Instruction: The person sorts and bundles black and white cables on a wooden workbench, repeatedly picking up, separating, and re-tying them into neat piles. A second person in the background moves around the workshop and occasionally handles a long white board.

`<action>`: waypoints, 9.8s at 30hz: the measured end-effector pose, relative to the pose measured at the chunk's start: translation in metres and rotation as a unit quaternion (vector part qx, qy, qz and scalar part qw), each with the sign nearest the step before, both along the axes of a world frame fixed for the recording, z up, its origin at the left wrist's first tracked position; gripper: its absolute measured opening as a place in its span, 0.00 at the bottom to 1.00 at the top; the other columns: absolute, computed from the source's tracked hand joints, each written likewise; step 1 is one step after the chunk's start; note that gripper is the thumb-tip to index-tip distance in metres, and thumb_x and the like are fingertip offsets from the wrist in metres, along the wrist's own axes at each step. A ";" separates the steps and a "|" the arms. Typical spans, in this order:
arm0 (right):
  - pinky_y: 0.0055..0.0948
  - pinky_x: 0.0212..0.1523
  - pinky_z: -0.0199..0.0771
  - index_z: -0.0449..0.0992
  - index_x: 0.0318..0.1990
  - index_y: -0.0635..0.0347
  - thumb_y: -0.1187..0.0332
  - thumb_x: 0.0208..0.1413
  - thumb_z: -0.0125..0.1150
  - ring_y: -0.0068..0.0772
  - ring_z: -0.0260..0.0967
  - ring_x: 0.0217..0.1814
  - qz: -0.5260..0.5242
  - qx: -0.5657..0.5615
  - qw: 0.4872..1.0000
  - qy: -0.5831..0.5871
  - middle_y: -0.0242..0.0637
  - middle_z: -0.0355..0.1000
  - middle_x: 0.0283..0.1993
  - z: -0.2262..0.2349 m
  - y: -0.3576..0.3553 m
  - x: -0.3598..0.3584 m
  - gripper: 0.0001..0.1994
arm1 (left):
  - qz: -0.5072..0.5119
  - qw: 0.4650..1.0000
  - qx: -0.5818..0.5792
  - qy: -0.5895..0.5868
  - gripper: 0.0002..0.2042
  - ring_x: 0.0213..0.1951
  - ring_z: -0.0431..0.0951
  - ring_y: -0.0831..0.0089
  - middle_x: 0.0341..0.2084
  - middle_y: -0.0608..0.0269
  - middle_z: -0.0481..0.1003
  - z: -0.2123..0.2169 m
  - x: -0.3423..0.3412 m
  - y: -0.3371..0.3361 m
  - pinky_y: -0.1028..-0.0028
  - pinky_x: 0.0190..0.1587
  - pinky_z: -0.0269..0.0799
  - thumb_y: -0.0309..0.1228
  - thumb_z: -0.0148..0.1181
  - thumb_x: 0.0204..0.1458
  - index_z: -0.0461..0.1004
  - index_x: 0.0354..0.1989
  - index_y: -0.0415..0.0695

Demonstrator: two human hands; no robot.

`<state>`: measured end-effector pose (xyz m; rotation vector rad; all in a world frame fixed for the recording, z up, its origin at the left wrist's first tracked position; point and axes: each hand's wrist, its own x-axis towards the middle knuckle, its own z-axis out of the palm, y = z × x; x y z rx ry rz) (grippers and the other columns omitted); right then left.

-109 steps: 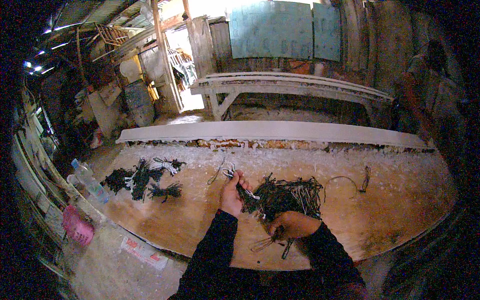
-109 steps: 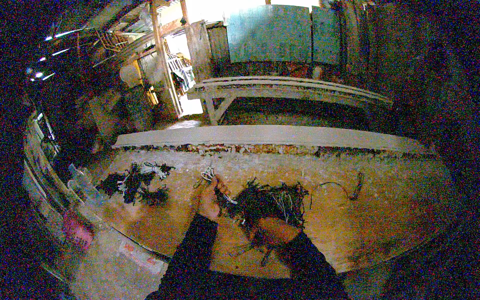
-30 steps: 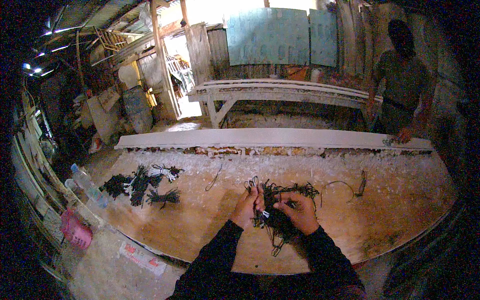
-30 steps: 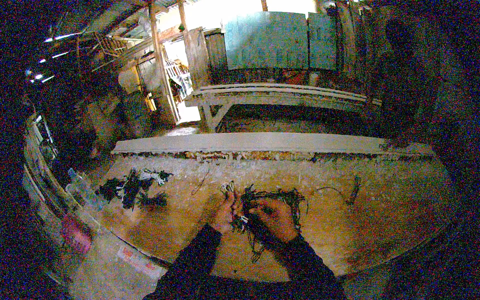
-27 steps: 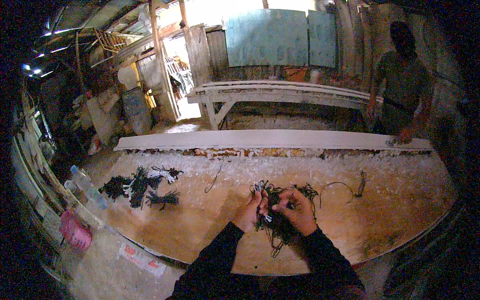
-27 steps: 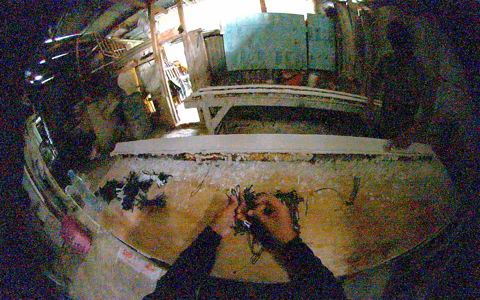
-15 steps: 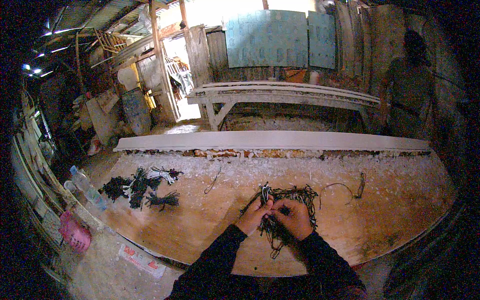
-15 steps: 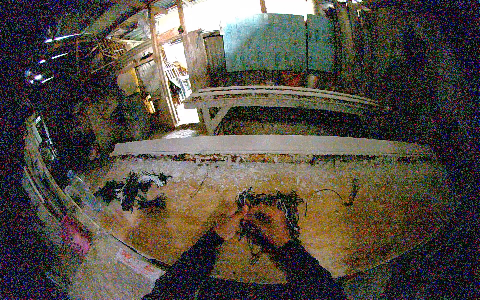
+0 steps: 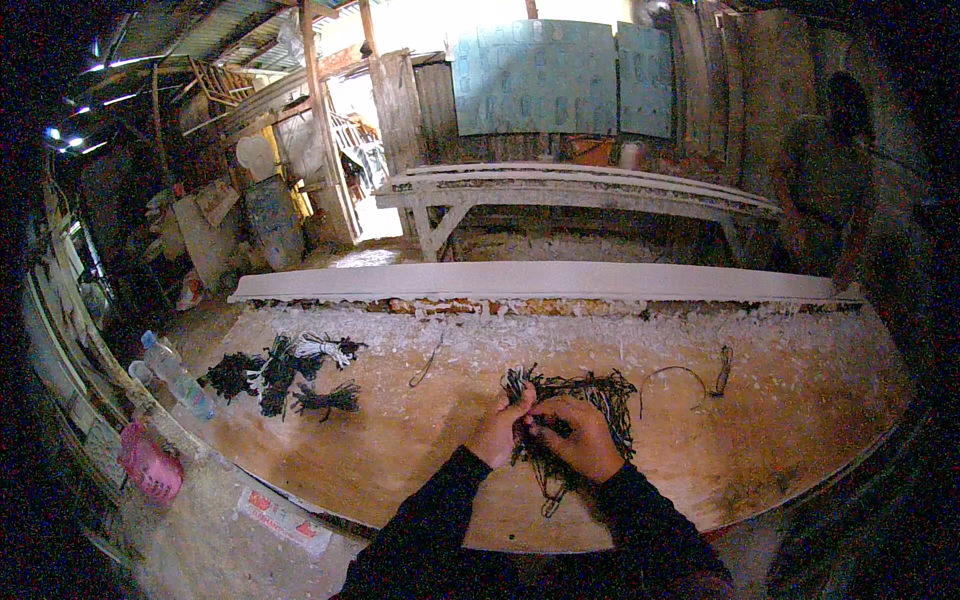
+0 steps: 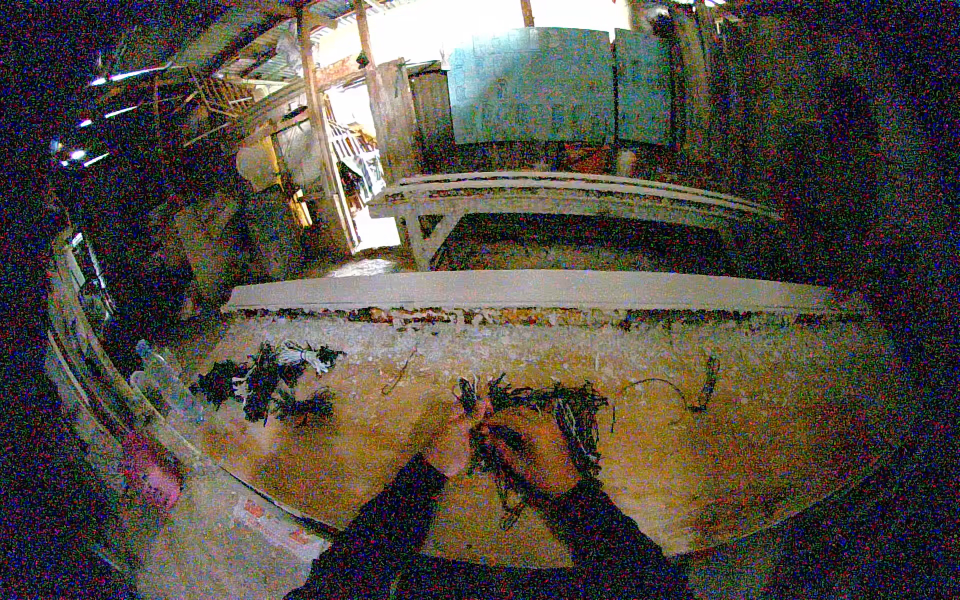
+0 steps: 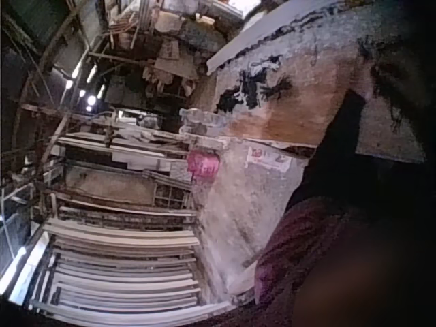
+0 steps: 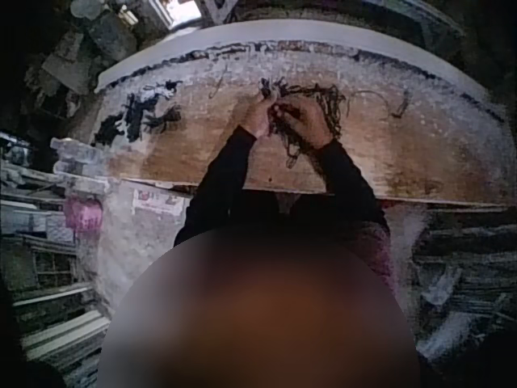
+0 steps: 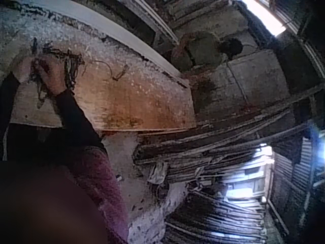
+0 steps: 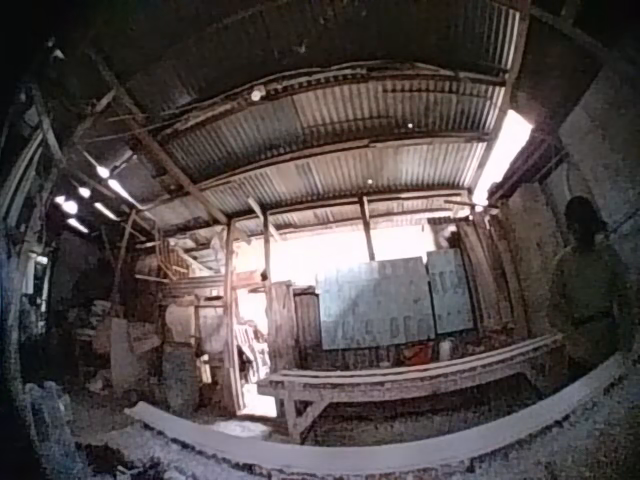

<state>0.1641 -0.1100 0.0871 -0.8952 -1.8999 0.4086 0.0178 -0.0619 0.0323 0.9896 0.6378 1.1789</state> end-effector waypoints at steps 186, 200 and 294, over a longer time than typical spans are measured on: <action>0.18 0.35 0.61 0.66 0.26 0.59 0.72 0.49 0.59 0.16 0.60 0.31 -0.017 -0.168 0.948 0.270 0.25 0.65 0.26 -0.004 0.001 -0.005 0.07 | -0.138 0.954 0.190 0.188 0.32 0.53 0.60 0.72 0.50 0.62 0.62 0.005 0.001 0.000 0.73 0.58 0.51 0.36 0.62 0.44 0.54 0.56 0.39; 0.21 0.36 0.64 0.70 0.27 0.59 0.72 0.49 0.59 0.19 0.63 0.32 -0.011 -0.217 0.945 0.242 0.28 0.68 0.28 0.002 -0.006 -0.003 0.04 | -0.064 0.946 0.123 0.294 0.22 0.31 0.66 0.80 0.30 0.69 0.67 0.016 -0.005 -0.008 0.81 0.36 0.62 0.31 0.50 0.49 0.56 0.53 0.39; 0.38 0.42 0.57 0.77 0.30 0.49 0.71 0.34 0.64 0.40 0.65 0.37 -0.350 0.083 0.919 -0.160 0.34 0.69 0.32 -0.024 0.037 0.039 0.11 | -0.072 0.968 -0.107 -0.216 0.06 0.20 0.59 0.80 0.19 0.73 0.59 0.016 -0.025 0.011 0.79 0.24 0.58 0.37 0.48 0.55 0.65 0.34 0.49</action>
